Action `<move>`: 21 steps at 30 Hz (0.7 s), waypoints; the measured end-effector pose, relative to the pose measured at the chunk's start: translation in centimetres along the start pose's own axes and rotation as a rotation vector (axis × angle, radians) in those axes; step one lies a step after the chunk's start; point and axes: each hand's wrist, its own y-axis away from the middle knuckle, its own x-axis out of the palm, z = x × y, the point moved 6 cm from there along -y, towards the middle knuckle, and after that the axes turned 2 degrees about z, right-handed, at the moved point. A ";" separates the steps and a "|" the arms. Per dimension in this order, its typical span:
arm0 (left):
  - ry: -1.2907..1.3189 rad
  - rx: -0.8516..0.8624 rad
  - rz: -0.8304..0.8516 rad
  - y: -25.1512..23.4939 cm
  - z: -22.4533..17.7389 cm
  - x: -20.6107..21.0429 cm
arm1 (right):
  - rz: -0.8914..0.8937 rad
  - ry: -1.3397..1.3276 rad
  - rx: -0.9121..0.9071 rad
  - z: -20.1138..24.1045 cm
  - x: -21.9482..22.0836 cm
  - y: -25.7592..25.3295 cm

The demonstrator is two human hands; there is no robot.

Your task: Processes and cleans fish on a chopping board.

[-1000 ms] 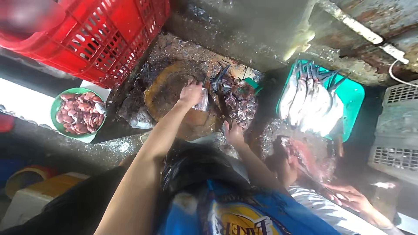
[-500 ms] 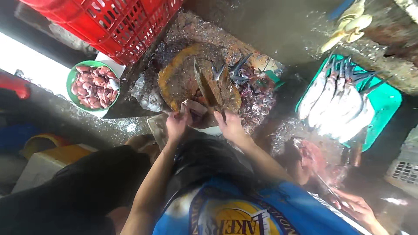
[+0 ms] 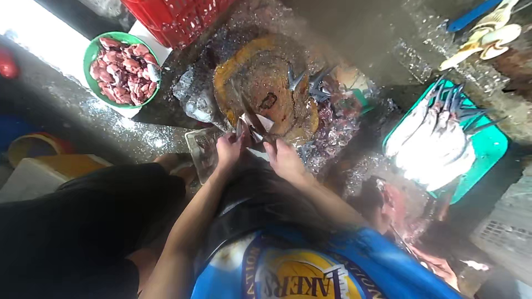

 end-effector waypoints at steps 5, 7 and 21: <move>0.044 -0.005 -0.002 -0.3 0.2 0.2 | -0.190 -0.077 -0.123 0.7 0.3 -0.5; 0.047 0.014 -0.007 -0.2 0.5 0.4 | 0.074 0.027 0.046 -0.4 3.2 -2.7; 0.372 -0.123 -0.037 0.9 0.7 0.1 | 0.226 0.021 0.067 -3.4 3.6 -0.9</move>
